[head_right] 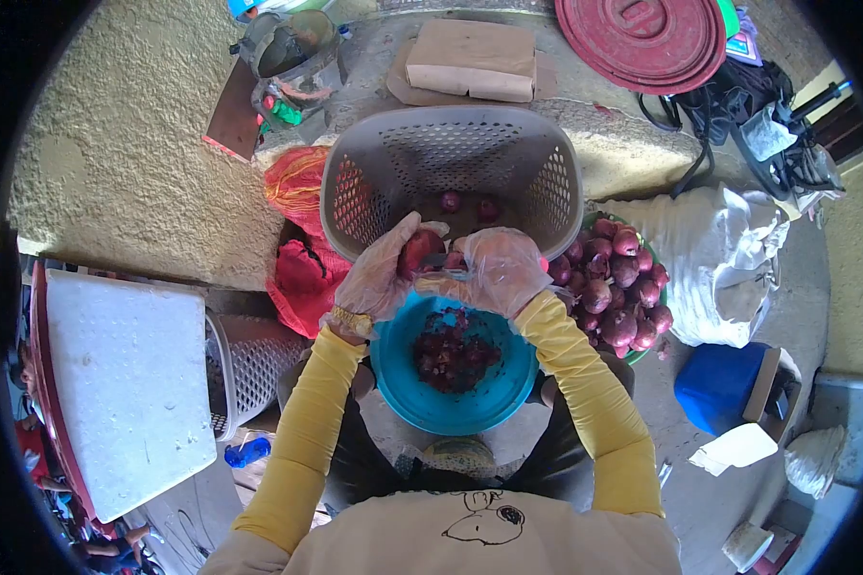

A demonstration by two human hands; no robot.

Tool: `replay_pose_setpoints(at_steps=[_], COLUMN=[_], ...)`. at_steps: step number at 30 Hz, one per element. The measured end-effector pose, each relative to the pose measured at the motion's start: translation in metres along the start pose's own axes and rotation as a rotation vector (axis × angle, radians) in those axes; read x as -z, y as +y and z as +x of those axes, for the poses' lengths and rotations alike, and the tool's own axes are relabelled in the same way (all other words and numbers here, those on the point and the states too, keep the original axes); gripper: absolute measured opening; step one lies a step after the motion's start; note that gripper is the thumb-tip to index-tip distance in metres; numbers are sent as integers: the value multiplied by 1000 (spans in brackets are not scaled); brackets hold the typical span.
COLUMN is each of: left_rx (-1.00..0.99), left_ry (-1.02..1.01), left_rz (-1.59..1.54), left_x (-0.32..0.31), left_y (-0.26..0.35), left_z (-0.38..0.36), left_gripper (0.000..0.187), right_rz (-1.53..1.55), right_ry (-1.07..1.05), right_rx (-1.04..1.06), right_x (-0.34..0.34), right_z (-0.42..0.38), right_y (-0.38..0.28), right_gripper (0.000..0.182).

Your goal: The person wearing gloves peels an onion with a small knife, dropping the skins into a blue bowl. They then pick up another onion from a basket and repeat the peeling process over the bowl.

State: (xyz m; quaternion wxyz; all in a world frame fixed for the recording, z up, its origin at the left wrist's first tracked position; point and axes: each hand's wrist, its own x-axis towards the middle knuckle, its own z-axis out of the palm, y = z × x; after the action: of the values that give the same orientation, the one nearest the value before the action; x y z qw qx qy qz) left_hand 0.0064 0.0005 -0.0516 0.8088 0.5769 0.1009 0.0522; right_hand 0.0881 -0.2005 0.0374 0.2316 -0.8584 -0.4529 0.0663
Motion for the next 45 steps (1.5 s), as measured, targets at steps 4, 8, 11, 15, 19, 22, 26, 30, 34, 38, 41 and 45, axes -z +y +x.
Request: replay_pose_setpoints(at_steps=[4,8,11,15,19,22,26,30,34,38,41,45], left_rx=[20,208,348,-64,353,329,301,389,450,412,389,125], left_ry=[-22,-31,-38,-48,105,154,184,125,34,79,21,4], left_rz=[-28,-274,-458,70,-571,-656,-690,-821,-941,-885,-804,-344], left_x=[1,-10,-16,11,-12,-11,-17,-5,2,-17,-17,-13], left_y=[2,30,43,-8,55,60,63,51,49,58,53,20], left_z=[0,-7,-10,4,-8,-8,-6,-1,-2,-8,-9,-8], left_gripper=[49,51,53,56,56,56,48,49,47,47,47,47], right_rz=[-5,-77,-135,-262,-214,-209,-155,-98,-65,-40,-7,7], right_ry=[-1,-24,-60,-154,-112,-186,-223,-363,-342,13,136,142], right_rx=[-6,29,40,81,180,204,189,156,11,-50,-59,-48], right_x=[-1,-7,-6,-8,-17,-23,-34,-7,5,-9,-11,-1], right_z=[2,3,3,3,-2,-3,-4,0,4,2,1,1], right_y=[-2,-1,-8,-15,-19,-17,-13,-24,-29,-7,-1,-7], right_gripper=[68,60,63,67,68,68,69,69,68,70,69,65])
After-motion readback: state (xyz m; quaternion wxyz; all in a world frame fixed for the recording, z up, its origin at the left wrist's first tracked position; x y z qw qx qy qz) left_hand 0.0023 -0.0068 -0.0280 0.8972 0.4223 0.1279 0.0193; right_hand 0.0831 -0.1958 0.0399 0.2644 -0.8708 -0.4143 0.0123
